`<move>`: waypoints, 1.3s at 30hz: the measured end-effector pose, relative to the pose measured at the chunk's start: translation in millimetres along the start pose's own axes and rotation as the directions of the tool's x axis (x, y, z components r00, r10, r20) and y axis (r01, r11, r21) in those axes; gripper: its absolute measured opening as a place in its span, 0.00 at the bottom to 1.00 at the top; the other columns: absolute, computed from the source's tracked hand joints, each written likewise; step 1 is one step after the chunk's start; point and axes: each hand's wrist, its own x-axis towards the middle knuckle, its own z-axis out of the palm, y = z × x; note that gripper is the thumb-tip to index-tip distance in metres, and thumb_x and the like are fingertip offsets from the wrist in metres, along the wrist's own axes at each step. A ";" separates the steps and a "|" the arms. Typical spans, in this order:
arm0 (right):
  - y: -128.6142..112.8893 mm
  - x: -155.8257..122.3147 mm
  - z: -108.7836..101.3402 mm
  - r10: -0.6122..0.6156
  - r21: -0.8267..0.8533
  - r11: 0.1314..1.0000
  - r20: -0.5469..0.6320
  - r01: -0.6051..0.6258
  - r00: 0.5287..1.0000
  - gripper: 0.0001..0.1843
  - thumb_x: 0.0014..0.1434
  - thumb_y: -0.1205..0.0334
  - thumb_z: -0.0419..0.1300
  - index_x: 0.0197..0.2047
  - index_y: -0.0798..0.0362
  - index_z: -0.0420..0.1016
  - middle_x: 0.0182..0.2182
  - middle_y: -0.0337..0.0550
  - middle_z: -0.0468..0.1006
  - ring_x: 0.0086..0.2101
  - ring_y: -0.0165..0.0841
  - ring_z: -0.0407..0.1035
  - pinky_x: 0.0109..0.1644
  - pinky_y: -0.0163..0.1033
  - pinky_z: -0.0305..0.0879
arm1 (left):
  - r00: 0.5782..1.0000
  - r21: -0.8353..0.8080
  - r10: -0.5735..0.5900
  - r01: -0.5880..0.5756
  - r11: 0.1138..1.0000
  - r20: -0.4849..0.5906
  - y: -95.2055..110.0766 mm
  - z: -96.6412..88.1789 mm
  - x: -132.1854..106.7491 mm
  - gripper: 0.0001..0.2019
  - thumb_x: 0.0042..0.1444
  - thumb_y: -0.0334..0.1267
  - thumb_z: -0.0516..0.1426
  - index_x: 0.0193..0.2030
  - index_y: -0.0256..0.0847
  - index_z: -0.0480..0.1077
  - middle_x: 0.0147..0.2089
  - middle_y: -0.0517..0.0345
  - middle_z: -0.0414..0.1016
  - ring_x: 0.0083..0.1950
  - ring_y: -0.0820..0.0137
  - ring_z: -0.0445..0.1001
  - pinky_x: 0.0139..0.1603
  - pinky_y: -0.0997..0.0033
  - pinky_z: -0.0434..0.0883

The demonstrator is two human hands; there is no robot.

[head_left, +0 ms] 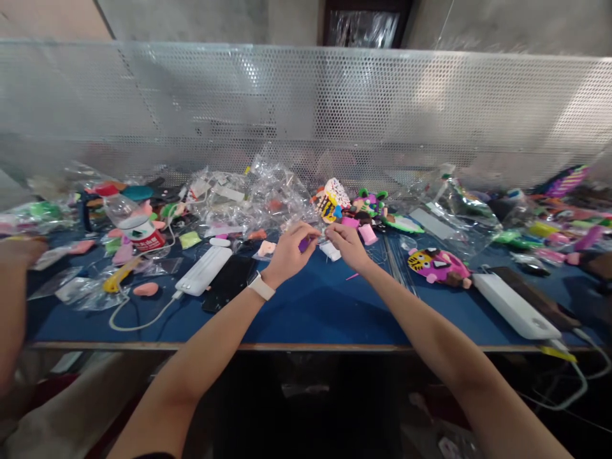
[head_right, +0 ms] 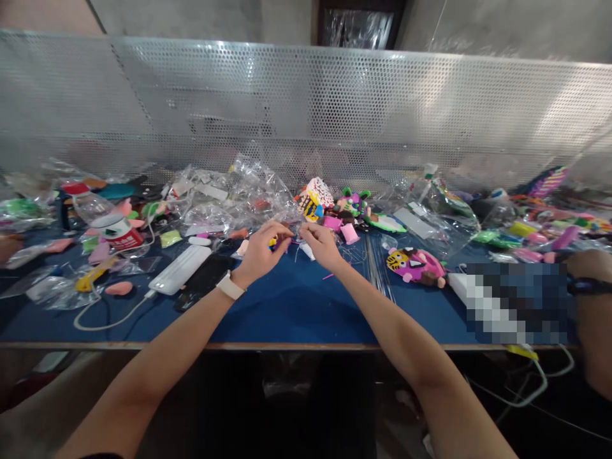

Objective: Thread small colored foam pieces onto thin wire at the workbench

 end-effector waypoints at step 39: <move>-13.8 -16.6 22.0 -0.008 0.071 0.997 0.009 0.008 1.000 0.14 0.68 0.58 0.48 0.30 0.48 0.62 0.24 0.34 0.57 0.25 0.32 0.52 0.31 0.40 0.49 | 0.977 0.582 0.173 -0.213 0.785 0.124 -1.9 3.6 -5.3 0.10 0.72 0.37 0.51 0.42 0.39 0.72 0.41 0.51 0.76 0.44 0.61 0.73 0.48 0.60 0.69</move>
